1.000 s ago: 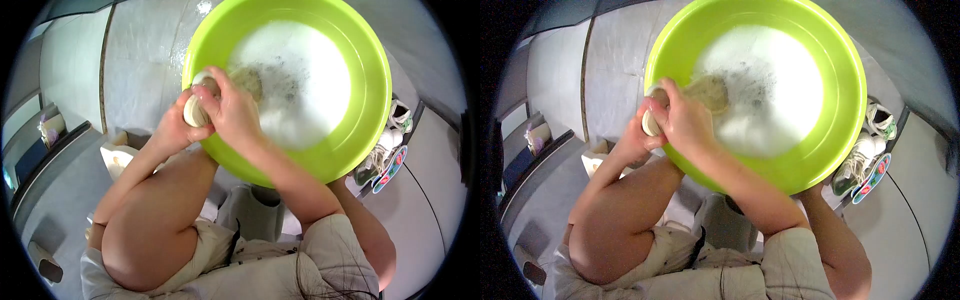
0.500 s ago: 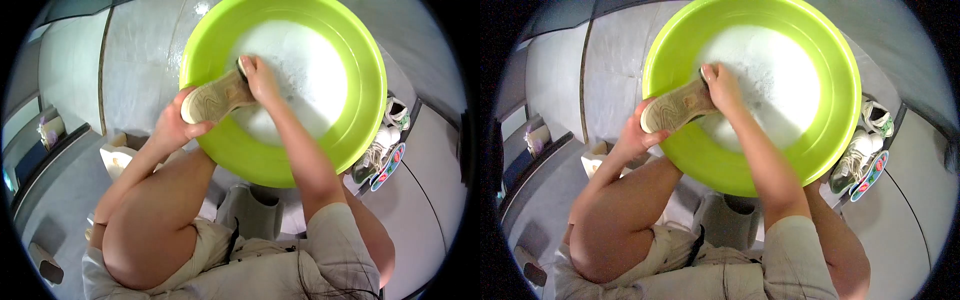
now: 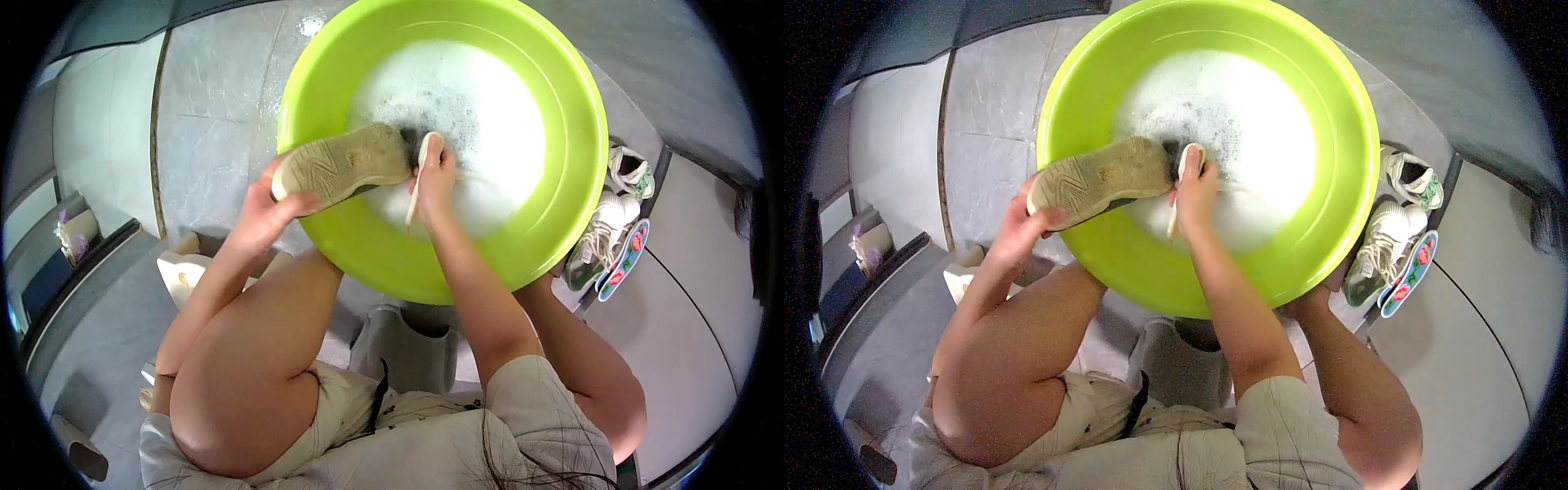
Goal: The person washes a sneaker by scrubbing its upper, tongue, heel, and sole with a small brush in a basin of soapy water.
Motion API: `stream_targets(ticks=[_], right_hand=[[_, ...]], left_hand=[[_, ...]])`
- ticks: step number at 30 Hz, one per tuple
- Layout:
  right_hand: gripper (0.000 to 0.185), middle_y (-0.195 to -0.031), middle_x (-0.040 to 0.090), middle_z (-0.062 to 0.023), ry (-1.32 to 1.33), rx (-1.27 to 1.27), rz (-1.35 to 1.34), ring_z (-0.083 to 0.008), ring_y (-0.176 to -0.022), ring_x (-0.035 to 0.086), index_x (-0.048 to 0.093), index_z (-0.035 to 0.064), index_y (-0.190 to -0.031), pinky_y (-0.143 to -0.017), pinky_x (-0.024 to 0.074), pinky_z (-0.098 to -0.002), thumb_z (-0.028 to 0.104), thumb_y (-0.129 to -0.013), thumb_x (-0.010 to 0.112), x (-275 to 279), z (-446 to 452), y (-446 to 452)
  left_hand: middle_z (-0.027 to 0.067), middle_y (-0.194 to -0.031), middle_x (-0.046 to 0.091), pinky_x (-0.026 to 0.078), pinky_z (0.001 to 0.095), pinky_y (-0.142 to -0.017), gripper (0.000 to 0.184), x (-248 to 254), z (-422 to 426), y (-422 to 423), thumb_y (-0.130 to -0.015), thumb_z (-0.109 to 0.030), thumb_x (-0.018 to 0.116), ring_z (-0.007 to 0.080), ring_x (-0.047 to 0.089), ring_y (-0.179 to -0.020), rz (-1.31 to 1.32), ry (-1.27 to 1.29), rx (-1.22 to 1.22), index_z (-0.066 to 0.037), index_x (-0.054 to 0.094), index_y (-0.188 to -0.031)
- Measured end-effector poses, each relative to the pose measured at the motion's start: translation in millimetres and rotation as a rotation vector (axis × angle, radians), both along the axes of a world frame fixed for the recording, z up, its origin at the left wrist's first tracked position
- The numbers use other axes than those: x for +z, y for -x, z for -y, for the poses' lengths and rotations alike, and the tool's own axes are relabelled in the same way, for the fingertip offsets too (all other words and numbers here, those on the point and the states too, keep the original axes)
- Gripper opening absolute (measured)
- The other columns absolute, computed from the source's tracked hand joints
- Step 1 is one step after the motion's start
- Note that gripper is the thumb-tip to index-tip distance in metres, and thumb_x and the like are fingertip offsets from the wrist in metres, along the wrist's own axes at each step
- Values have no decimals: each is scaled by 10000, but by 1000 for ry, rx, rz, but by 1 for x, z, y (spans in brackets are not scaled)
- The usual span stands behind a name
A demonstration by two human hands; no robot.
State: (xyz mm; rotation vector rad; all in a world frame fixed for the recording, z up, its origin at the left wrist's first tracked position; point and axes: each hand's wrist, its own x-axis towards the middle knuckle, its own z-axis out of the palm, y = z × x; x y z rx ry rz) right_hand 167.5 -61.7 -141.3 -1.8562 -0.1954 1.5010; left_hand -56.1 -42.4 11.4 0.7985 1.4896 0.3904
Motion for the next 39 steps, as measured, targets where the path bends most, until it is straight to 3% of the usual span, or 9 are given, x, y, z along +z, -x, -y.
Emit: stream_targets(ticks=[1, 9, 16, 22, 26, 33, 36, 38, 39], right_hand=[[477, -743, 483, -56, -9, -120, -111, -131, -525, 462, 479, 24, -1137, -429, 379, -292, 464, -966, 540, -1, 2, 0], [268, -863, 536, 1, -102, -350, -802, -83, -684, 471, 573, 107, -1034, -456, 318, -199, 181, -843, 745, 15, -19, -38], [187, -802, 602, -26, -505, -95, -401, -74, -565, 479, 600, 41, -986, -442, 342, -200, 104, -850, 714, 107, -76, -86], [286, -761, 606, 13, -472, 400, -225, -43, -555, 515, 575, 68, -987, -447, 384, -186, 73, -789, 781, 97, -81, -53], [357, -804, 624, -21, -394, 478, -163, -71, -594, 553, 563, 39, -1026, -451, 404, -196, 162, -791, 802, 60, -80, -40], [483, -916, 674, -199, -249, 558, 1305, -357, -807, 641, 566, -30, -1153, -743, 511, -439, 361, -885, 663, -30, -77, -89], [422, -906, 662, -217, -147, 873, 999, -382, -845, 626, 576, -42, -1128, -784, 503, -437, 321, -917, 615, -158, -48, -109], [340, -1080, 634, -194, -384, 1117, 1041, -281, -979, 613, 547, -32, -1195, -852, 478, -397, 242, -1017, 454, -13, -56, -60], [340, -1073, 636, -194, -513, 755, 758, -276, -957, 623, 551, -38, -1188, -834, 484, -390, 240, -1017, 453, 22, -60, -42]], left_hand=[[111, -1238, 588, 442, 364, -993, 677, 5, -4, 3, -741, -90, 671, 238, 539, -1172, 1, 44, 28, -6, 446, -1374], [120, -1400, 431, 318, 396, -1107, 805, -11, -1, 16, -733, -76, 666, 245, 388, -1325, 356, -319, -130, -49, 311, -1455], [134, -1493, 370, 235, 428, -1160, 921, 5, -27, -5, -728, -151, 780, 252, 304, -1412, 21, -310, -587, -61, 276, -1494], [132, -1429, 459, 332, 378, -1115, 843, -26, -47, -42, -780, -193, 799, 209, 439, -1317, 213, -418, -403, -21, 336, -1463], [112, -1279, 592, 446, 332, -1017, 659, -63, -50, -51, -835, -142, 760, 167, 561, -1173, 268, -176, -159, 5, 440, -1392], [96, -1154, 653, 492, 315, -932, 560, -78, -36, -50, -853, -181, 752, 152, 619, -1045, 219, -291, -63, 32, 511, -1311], [102, -1134, 659, 504, 322, -907, 532, -71, -33, -60, -850, -213, 756, 160, 629, -1019, 162, -326, -70, 37, 536, -1266], [108, -1113, 667, 511, 329, -893, 502, -75, -32, -63, -846, -224, 758, 168, 635, -1003, 137, -293, -72, 38, 560, -1226], [111, -1094, 672, 513, 331, -887, 481, -79, -33, -62, -844, -219, 757, 171, 639, -988, 110, -302, -119, 37, 569, -1206]])
